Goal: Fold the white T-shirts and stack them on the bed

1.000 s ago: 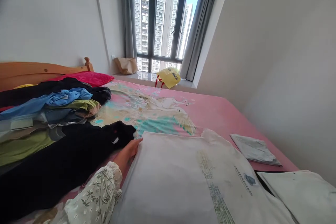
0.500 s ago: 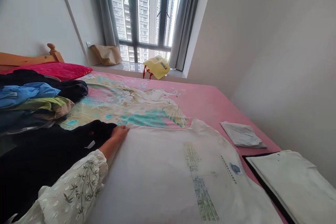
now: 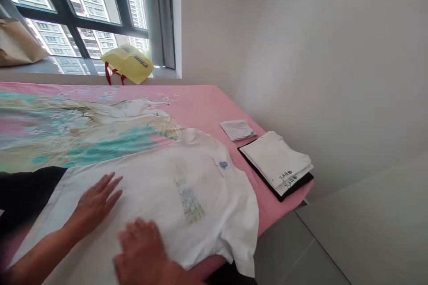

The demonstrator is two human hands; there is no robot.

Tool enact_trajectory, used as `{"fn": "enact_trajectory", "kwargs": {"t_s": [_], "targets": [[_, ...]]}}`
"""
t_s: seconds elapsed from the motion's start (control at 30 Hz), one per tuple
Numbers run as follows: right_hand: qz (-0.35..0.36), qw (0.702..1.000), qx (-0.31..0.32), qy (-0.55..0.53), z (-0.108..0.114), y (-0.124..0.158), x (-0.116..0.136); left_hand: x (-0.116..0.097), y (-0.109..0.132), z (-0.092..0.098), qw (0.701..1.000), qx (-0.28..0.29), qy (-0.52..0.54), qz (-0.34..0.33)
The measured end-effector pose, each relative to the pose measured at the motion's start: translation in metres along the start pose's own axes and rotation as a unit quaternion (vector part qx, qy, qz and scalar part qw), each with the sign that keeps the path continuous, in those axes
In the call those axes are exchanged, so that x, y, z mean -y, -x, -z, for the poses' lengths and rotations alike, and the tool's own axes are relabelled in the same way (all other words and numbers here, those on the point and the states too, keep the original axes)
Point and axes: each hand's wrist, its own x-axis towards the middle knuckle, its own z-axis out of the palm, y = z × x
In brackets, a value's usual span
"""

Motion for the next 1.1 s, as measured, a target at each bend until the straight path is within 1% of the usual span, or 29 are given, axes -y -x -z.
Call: {"fn": "enact_trajectory", "kwargs": {"t_s": [0.03,0.07,0.1,0.13,0.2,0.23,0.27,0.3,0.33,0.37,0.4,0.43,0.47,0.53,0.57,0.6,0.63,0.67,0.7,0.73,0.8,0.83,0.87,0.9,0.93,1.0,1.03,1.07,1.1], "targets": [[-0.037,0.999,-0.010,-0.015,0.007,0.007,-0.023,-0.011,0.014,-0.010,0.999,0.025,-0.007,-0.028],[-0.092,0.995,-0.017,-0.028,0.013,0.019,-0.050,-0.018,0.027,-0.018,0.998,0.047,-0.012,-0.038],[-0.132,0.991,-0.005,-0.031,0.019,0.036,-0.078,-0.022,0.038,-0.023,0.997,0.068,-0.017,-0.037],[-0.196,0.980,-0.005,-0.022,0.025,0.057,-0.107,-0.024,0.045,-0.026,0.996,0.084,-0.022,-0.032],[-0.328,0.944,-0.023,0.010,0.035,0.104,-0.160,-0.027,0.048,-0.024,0.994,0.106,-0.030,-0.011],[-0.380,0.923,-0.046,0.028,0.040,0.127,-0.182,-0.031,0.045,-0.020,0.993,0.115,-0.036,0.007],[-0.413,0.907,-0.075,0.039,0.045,0.146,-0.199,-0.039,0.040,-0.016,0.992,0.121,-0.041,0.021],[-0.426,0.898,-0.104,0.041,0.050,0.160,-0.211,-0.052,0.034,-0.011,0.991,0.124,-0.044,0.026],[-0.418,0.898,-0.135,0.034,0.055,0.168,-0.217,-0.070,0.027,-0.007,0.991,0.125,-0.043,0.016],[-0.393,0.905,-0.163,0.017,0.060,0.169,-0.218,-0.091,0.020,-0.005,0.992,0.123,-0.037,-0.008],[-0.355,0.916,-0.186,-0.005,0.065,0.163,-0.214,-0.116,0.014,-0.004,0.991,0.121,-0.028,-0.044],[-0.308,0.929,-0.202,-0.027,0.069,0.152,-0.206,-0.142,0.009,-0.005,0.989,0.118,-0.015,-0.083],[-0.256,0.942,-0.212,-0.048,0.073,0.136,-0.196,-0.168,0.005,-0.007,0.988,0.113,-0.004,-0.107],[-0.155,0.963,-0.207,-0.072,0.075,0.100,-0.179,-0.210,0.001,-0.018,0.988,0.102,0.005,-0.112],[-0.105,0.973,-0.192,-0.077,0.075,0.082,-0.174,-0.225,0.000,-0.024,0.990,0.094,0.004,-0.103],[-0.064,0.980,-0.168,-0.080,0.075,0.066,-0.175,-0.234,-0.001,-0.031,0.992,0.085,0.001,-0.095],[-0.040,0.987,-0.135,-0.079,0.074,0.053,-0.181,-0.239,0.000,-0.038,0.993,0.075,-0.002,-0.088],[-0.047,0.991,-0.104,-0.072,0.074,0.044,-0.191,-0.240,0.000,-0.043,0.994,0.065,-0.004,-0.087],[-0.086,0.991,-0.083,-0.061,0.075,0.037,-0.206,-0.239,0.001,-0.048,0.994,0.056,-0.004,-0.090],[-0.145,0.985,-0.075,-0.047,0.077,0.033,-0.223,-0.236,0.002,-0.051,0.994,0.049,-0.004,-0.095],[-0.276,0.956,-0.097,-0.020,0.082,0.029,-0.253,-0.230,0.004,-0.056,0.994,0.041,-0.001,-0.099],[-0.317,0.941,-0.117,-0.010,0.085,0.027,-0.264,-0.228,0.005,-0.057,0.994,0.039,0.001,-0.100],[-0.333,0.933,-0.136,-0.003,0.087,0.025,-0.269,-0.227,0.005,-0.058,0.994,0.038,0.003,-0.100],[-0.317,0.938,-0.143,0.000,0.087,0.023,-0.270,-0.226,0.006,-0.059,0.994,0.036,0.004,-0.101],[-0.272,0.952,-0.138,0.002,0.087,0.020,-0.267,-0.225,0.006,-0.059,0.994,0.033,0.005,-0.103],[-0.116,0.989,-0.090,-0.006,0.084,0.011,-0.257,-0.225,0.005,-0.061,0.994,0.026,0.006,-0.108],[-0.043,0.998,-0.054,-0.013,0.083,0.006,-0.255,-0.225,0.005,-0.062,0.994,0.024,0.007,-0.111],[-0.008,1.000,-0.019,-0.019,0.083,0.000,-0.255,-0.225,0.006,-0.062,0.993,0.021,0.009,-0.113],[-0.021,0.999,0.008,-0.022,0.085,-0.007,-0.259,-0.224,0.006,-0.062,0.993,0.020,0.011,-0.114]]}}
